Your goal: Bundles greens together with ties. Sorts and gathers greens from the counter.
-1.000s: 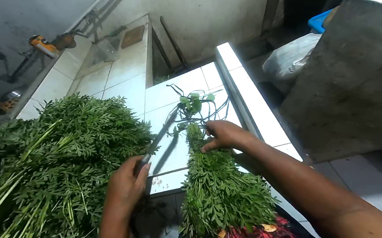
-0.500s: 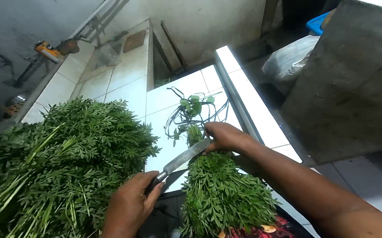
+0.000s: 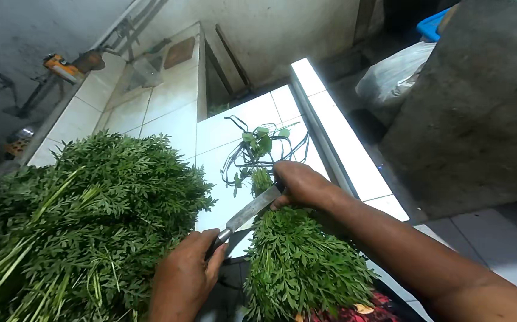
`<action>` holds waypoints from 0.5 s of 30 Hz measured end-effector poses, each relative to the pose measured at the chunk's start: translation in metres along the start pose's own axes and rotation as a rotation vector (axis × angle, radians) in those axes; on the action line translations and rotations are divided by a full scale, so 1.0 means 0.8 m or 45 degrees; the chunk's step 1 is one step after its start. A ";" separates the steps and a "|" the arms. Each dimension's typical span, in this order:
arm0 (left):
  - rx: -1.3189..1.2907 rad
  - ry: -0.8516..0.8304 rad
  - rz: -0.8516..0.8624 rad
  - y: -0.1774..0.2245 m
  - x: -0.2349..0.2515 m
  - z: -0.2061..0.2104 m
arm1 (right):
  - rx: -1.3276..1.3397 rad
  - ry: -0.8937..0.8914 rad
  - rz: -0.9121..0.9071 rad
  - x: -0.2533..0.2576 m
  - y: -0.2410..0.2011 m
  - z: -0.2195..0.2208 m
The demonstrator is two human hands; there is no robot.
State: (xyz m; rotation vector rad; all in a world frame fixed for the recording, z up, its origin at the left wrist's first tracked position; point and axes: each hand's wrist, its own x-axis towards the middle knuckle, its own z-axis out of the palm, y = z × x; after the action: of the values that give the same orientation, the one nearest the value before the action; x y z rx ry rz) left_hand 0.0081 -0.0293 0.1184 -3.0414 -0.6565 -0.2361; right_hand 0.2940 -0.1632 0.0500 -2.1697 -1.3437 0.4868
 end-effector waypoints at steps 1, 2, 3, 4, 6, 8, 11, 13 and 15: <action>0.015 0.012 -0.014 0.004 0.003 0.003 | 0.000 0.012 -0.027 -0.001 -0.001 0.001; 0.037 0.032 -0.036 0.009 0.006 0.006 | 0.004 0.026 -0.055 -0.001 -0.002 0.001; 0.057 0.056 -0.067 0.014 0.010 0.011 | -0.002 0.042 -0.080 -0.002 -0.003 0.002; 0.063 0.073 -0.111 0.017 0.013 0.016 | -0.002 0.057 -0.100 -0.003 -0.004 0.003; 0.049 0.081 -0.214 0.019 0.018 0.023 | 0.002 0.093 -0.160 -0.007 -0.001 0.000; 0.045 0.044 -0.320 0.014 0.018 0.026 | 0.015 0.211 -0.257 -0.016 0.004 -0.005; 0.046 -0.052 -0.492 -0.001 0.023 0.034 | 0.125 0.510 -0.398 -0.049 0.010 -0.032; 0.074 -0.131 -0.593 -0.012 0.030 0.044 | 0.228 0.722 -0.434 -0.082 0.025 -0.061; 0.094 -0.182 -0.664 -0.021 0.037 0.054 | 0.250 0.959 -0.381 -0.122 0.060 -0.091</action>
State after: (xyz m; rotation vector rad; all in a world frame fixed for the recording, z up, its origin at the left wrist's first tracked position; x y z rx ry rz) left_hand 0.0340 0.0002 0.0801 -2.7733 -1.4260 0.0024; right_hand 0.3260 -0.2866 0.0803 -1.6793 -1.0904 -0.2879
